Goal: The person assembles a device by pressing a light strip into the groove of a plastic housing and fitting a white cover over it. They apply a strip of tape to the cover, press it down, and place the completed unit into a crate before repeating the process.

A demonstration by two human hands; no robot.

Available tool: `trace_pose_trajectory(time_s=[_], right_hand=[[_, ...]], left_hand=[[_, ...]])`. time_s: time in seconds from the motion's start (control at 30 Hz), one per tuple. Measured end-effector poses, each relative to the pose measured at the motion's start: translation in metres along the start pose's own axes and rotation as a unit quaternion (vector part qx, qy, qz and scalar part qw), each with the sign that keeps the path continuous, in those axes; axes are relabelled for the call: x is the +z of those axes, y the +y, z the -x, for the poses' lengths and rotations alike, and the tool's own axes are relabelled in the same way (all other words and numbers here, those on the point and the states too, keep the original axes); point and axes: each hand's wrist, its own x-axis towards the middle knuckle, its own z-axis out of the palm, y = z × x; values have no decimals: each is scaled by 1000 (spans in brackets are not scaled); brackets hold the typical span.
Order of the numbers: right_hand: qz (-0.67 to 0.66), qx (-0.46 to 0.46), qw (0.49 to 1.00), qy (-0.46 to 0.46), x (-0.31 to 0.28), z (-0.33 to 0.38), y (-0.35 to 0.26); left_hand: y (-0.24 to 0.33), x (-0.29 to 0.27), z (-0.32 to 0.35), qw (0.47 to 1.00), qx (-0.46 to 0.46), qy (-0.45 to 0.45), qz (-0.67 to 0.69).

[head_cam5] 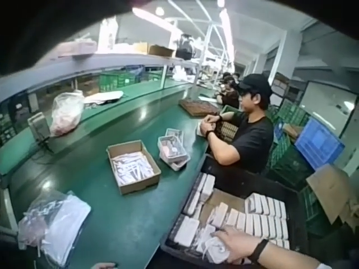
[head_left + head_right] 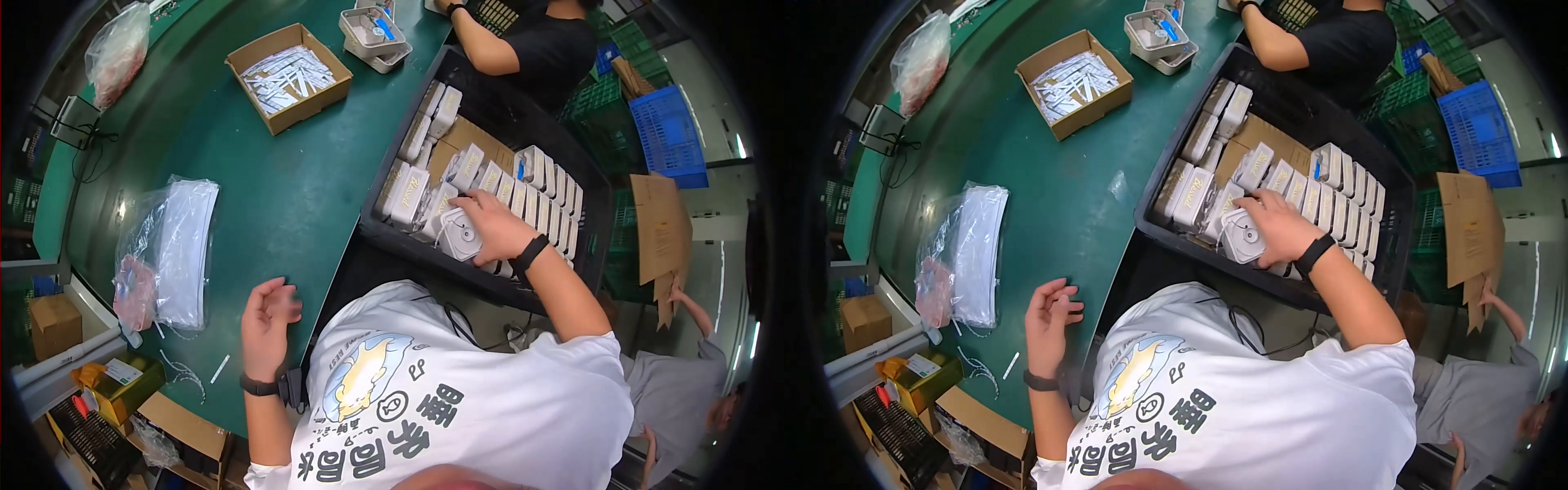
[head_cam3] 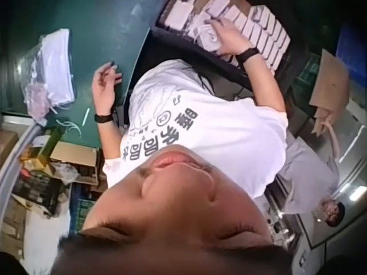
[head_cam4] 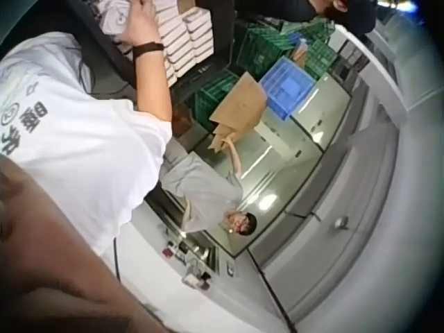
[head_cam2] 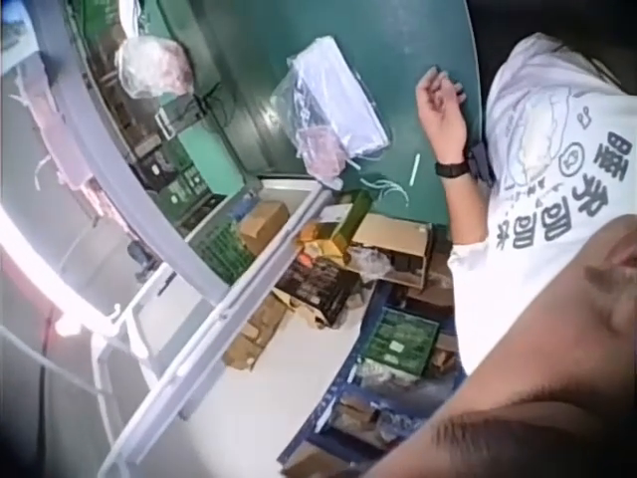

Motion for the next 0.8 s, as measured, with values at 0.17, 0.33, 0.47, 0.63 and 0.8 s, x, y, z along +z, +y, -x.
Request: trace_pose_trajectory(time_s=[0.17,0.33,0.47,0.63,0.8], right_hand=[[10,17,992,123,-45,-8,10],[-63,-77,957,273,-83,-64,-130],[-36,-162,968,186,-16,-119,-236],[-191,-218,957,-2,31,-145,-264],[-258,-223,929,141,58,-172,-279]], left_hand=[[7,10,7,996,27,5,-87],[-8,26,5,979,169,27,-115],[-6,46,9,980,156,101,75],[-7,23,18,964,132,220,66],[-4,-1,44,895,132,292,-310]])
